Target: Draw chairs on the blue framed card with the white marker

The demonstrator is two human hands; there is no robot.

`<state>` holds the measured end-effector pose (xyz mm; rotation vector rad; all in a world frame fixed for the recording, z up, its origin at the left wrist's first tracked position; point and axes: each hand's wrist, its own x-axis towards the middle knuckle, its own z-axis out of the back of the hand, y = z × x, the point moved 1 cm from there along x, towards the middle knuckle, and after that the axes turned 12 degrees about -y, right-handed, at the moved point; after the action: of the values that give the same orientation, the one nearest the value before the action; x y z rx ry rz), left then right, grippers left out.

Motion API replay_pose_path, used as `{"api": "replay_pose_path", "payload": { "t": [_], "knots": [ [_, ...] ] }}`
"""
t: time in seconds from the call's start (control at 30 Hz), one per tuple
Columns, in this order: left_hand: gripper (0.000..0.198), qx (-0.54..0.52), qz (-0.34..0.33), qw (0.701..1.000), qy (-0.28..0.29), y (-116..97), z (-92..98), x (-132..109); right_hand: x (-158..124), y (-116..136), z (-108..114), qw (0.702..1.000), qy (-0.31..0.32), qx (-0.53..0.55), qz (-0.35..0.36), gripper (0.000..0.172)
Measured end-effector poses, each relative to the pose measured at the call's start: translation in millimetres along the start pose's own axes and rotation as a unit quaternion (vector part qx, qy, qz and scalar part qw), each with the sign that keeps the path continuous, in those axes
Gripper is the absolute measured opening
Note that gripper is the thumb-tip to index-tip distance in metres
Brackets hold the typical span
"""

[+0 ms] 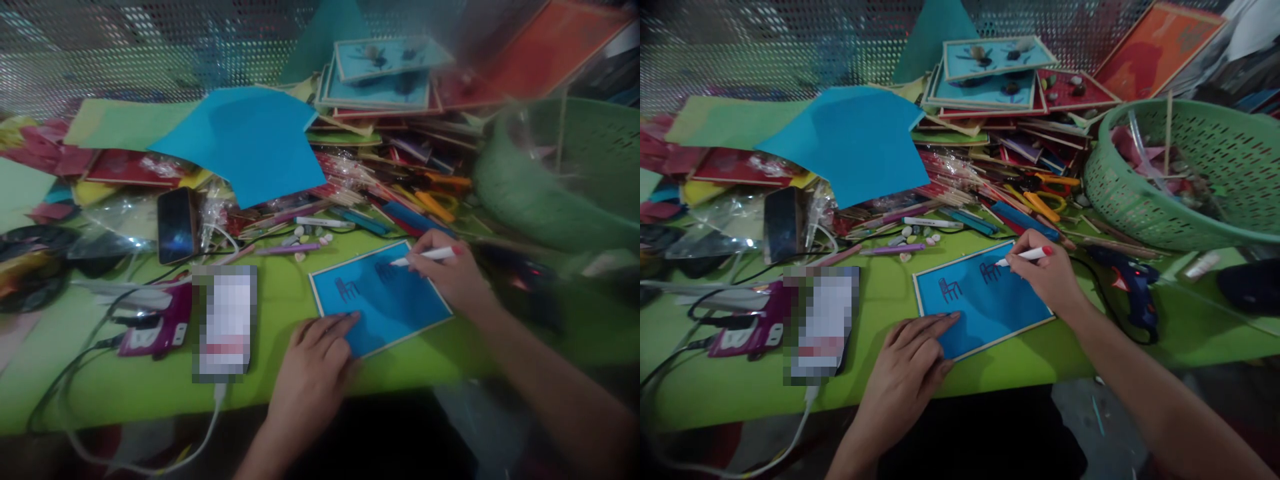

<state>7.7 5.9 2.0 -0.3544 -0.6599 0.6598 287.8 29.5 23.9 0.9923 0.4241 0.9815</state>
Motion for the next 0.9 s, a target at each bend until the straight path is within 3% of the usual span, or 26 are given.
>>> {"api": "replay_pose_path", "payload": {
  "t": [0.4, 0.9],
  "knots": [
    [0.016, -0.006, 0.0, 1.0, -0.002, 0.4, -0.9, -0.7, 0.7, -1.6, -3.2, 0.992, 0.033, 0.118, -0.026, 0.013],
    [0.011, -0.009, -0.002, 1.0, -0.004, 0.9, -1.9, -1.9, -1.2, -4.9, -6.5, 0.994, 0.057, 0.09, -0.021, 0.015]
  ]
}}
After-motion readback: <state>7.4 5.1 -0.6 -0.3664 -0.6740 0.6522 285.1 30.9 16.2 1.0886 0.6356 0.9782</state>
